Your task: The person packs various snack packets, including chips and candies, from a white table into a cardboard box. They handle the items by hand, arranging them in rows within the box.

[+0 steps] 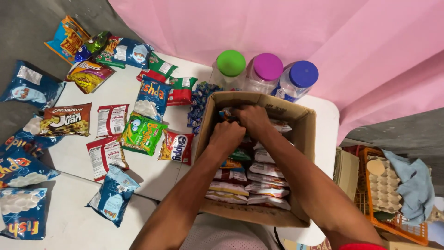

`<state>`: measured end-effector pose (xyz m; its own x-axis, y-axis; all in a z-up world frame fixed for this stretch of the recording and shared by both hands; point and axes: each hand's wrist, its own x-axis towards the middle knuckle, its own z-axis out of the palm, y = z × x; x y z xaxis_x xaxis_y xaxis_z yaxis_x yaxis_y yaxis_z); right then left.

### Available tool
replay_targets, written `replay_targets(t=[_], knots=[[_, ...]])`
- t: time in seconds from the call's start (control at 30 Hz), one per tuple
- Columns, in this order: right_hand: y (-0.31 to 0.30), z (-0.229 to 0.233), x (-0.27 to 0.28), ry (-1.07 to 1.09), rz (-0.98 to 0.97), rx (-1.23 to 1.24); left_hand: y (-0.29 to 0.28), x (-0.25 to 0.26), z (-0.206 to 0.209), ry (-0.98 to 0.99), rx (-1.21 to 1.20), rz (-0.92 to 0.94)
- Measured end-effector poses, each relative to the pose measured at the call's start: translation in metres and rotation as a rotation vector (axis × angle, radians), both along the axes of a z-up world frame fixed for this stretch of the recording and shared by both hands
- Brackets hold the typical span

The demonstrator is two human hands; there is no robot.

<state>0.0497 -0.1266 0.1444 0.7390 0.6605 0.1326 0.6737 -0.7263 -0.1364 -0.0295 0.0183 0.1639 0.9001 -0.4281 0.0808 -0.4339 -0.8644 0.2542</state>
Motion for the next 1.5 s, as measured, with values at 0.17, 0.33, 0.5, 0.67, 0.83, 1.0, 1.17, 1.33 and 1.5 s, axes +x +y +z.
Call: replay_targets(t=[0.17, 0.33, 0.5, 0.67, 0.83, 1.0, 1.17, 1.33, 1.5], knots=[[0.01, 0.018, -0.005, 0.118, -0.103, -0.052, 0.0, 0.002, -0.002, -0.038, 0.003, 0.052], [0.014, 0.011, -0.004, 0.202, -0.237, -0.195, -0.003, 0.001, -0.001, -0.073, -0.02, 0.028], [0.019, 0.002, 0.004, 0.231, -0.258, -0.301, 0.0, 0.0, 0.002, -0.054, -0.044, 0.038], [-0.006, 0.016, 0.013, 0.44, 0.059, 0.076, 0.004, 0.007, -0.017, -0.134, 0.038, 0.149], [-0.022, 0.064, -0.002, 0.548, -0.02, 0.146, 0.006, 0.014, -0.012, -0.18, -0.008, 0.179], [-0.042, 0.135, -0.029, 0.364, -0.214, 0.297, -0.001, 0.016, -0.004, -0.207, -0.094, 0.233], [-0.058, 0.13, -0.036, 0.323, -0.319, 0.264, -0.011, 0.009, 0.028, -0.146, -0.048, 0.174], [-0.065, 0.107, -0.028, 0.144, -0.248, 0.29, -0.015, 0.008, 0.053, -0.255, -0.095, 0.027], [-0.061, 0.12, -0.04, 0.159, -0.211, 0.356, -0.009, -0.008, 0.064, -0.426, -0.153, 0.012]])
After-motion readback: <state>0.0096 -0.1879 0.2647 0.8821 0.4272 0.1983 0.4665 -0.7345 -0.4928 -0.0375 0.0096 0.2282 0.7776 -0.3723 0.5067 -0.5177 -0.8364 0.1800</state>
